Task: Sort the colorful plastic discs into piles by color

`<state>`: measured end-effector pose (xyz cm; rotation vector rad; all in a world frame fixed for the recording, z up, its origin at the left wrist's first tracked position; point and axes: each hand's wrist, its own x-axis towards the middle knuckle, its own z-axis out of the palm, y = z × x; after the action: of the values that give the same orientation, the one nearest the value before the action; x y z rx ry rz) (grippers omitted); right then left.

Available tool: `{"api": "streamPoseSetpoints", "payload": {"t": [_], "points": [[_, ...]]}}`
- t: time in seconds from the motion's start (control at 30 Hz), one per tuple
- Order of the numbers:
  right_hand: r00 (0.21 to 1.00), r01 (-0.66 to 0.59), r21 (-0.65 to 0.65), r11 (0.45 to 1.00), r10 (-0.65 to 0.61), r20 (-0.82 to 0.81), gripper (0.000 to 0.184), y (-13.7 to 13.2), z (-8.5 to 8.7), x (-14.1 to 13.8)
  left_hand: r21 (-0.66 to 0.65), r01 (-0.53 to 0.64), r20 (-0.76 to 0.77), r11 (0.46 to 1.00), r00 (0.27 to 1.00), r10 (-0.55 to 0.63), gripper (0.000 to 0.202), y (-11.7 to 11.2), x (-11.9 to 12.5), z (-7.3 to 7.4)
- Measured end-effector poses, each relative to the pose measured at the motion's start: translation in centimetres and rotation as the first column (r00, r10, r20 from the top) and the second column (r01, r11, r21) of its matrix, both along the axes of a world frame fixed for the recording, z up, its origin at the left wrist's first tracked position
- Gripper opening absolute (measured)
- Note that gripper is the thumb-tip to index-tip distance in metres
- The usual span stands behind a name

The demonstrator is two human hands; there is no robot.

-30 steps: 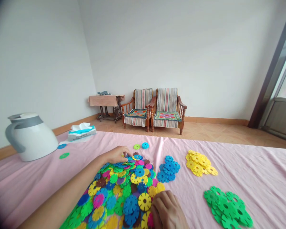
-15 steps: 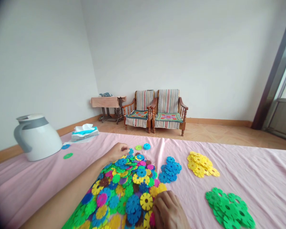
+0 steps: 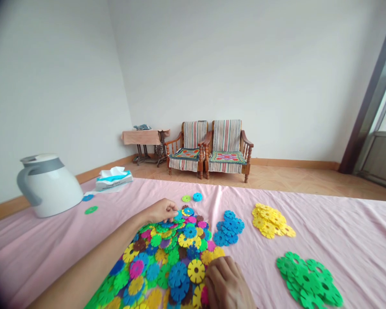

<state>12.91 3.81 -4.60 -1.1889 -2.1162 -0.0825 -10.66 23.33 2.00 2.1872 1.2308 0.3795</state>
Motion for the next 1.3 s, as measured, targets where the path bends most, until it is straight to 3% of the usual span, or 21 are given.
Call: {"api": "streamPoseSetpoints", "payload": {"t": [0.13,0.37,0.47,0.6,0.77,0.87,1.0,1.17,1.3], "points": [[1.000,-0.017,-0.011,1.000,0.017,-0.002,0.020,0.0,0.2,0.0,0.169,-0.035,0.050,0.985,0.998,0.027,0.020,-1.6,0.1,0.8],[1.000,0.011,-0.082,0.997,-0.012,-0.006,0.020,-0.4,0.5,-0.2,0.127,0.232,0.009,0.964,0.972,-0.235,0.011,-7.8,-1.3,2.6],[1.000,0.006,-0.086,0.996,-0.008,-0.017,0.019,-0.5,0.8,-0.3,0.148,0.339,-0.060,0.929,0.941,-0.334,0.016,-9.7,-1.5,2.6],[0.999,-0.006,-0.060,0.998,0.003,-0.046,0.022,-0.7,1.2,-0.5,0.213,0.374,-0.142,0.902,0.926,-0.350,0.027,-11.4,-0.8,2.0],[0.994,0.027,-0.079,0.997,-0.035,-0.105,0.023,-1.1,1.6,-0.7,0.193,0.427,-0.102,0.883,0.904,-0.415,0.030,-12.8,0.3,1.9],[0.992,0.006,-0.089,0.996,-0.017,-0.122,0.019,-1.5,2.0,-0.8,0.214,0.382,-0.086,0.899,0.924,-0.373,0.026,-13.2,0.3,2.4],[0.998,-0.061,-0.119,0.991,0.060,-0.014,0.025,-2.0,3.0,-1.5,0.269,0.198,-0.049,0.943,0.980,-0.192,0.023,-13.1,-0.3,2.2],[0.991,-0.102,-0.185,0.977,0.115,0.062,0.041,-1.6,4.7,-3.5,0.353,-0.018,0.078,0.935,0.997,-0.010,0.023,-12.1,-1.1,0.2],[0.984,-0.106,-0.230,0.967,0.135,0.117,0.042,-1.0,4.7,-4.8,0.402,-0.079,0.127,0.912,0.991,0.030,0.024,-11.4,-1.6,-1.5]]}}
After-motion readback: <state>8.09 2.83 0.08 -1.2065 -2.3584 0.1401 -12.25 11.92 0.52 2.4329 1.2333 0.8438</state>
